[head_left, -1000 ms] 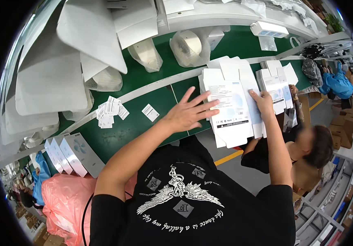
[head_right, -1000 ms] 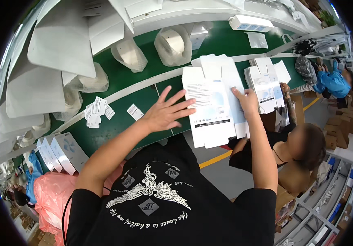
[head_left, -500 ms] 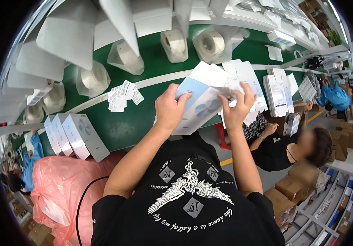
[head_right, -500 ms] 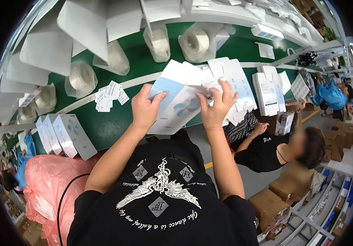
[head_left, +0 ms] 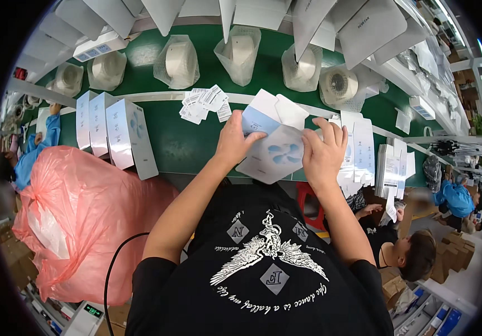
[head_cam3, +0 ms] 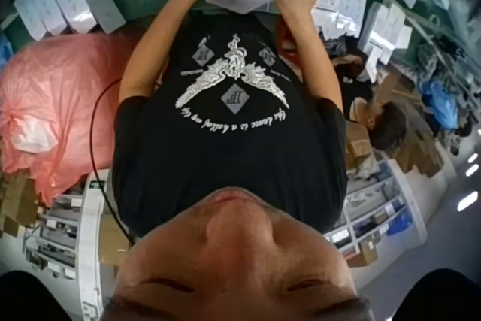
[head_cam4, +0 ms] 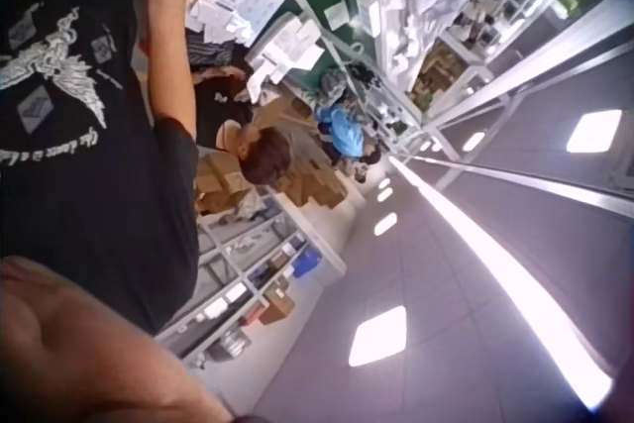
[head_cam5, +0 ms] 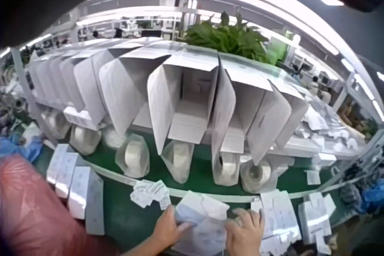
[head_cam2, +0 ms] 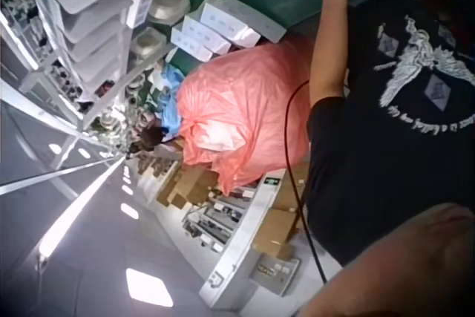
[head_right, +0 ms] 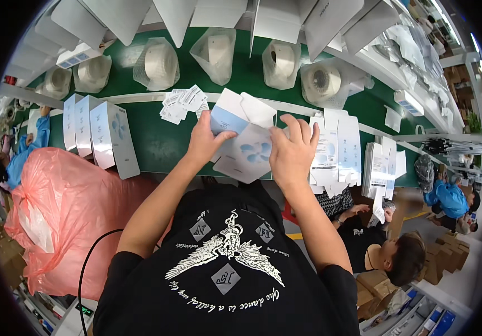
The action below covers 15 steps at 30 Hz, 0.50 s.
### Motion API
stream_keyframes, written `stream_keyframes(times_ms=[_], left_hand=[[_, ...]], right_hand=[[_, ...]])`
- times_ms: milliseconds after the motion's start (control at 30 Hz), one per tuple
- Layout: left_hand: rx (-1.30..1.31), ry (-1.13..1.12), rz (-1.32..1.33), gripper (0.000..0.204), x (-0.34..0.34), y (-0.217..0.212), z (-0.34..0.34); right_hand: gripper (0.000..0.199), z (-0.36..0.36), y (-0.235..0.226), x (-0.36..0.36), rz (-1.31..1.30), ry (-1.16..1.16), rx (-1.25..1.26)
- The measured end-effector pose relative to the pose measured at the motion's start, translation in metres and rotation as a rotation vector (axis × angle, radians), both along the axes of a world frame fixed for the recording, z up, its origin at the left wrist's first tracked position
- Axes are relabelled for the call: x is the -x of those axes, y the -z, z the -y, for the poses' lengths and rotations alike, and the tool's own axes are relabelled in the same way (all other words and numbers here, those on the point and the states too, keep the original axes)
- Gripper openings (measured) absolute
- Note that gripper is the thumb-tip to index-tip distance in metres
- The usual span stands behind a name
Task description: Packaging electronic components and manuals into white boxes on an assembly line.
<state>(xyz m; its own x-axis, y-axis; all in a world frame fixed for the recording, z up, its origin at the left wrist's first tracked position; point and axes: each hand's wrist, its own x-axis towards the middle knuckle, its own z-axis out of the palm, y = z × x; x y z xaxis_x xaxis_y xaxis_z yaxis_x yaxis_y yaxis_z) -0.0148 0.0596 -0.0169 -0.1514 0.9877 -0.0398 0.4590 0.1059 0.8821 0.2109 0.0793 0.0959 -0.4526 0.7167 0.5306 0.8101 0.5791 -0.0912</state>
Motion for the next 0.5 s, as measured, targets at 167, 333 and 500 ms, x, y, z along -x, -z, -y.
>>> stream_keyframes(times_ms=[167, 333, 500], left_hand=[[0.248, -0.039, 0.075, 0.123, -0.011, 0.019, 0.002], [-0.2, 0.05, -0.269, 0.14, -0.02, 0.025, 0.014], [-0.182, 0.449, 0.145, 0.147, -0.033, 0.023, 0.005]], right_hand=[[0.005, 0.003, 0.044, -0.004, -0.212, -0.024, 0.195], [0.009, 0.014, 0.035, -0.018, -0.091, 0.083, 0.821], [0.019, 0.008, 0.038, -0.023, -0.286, 0.168, 1.185]])
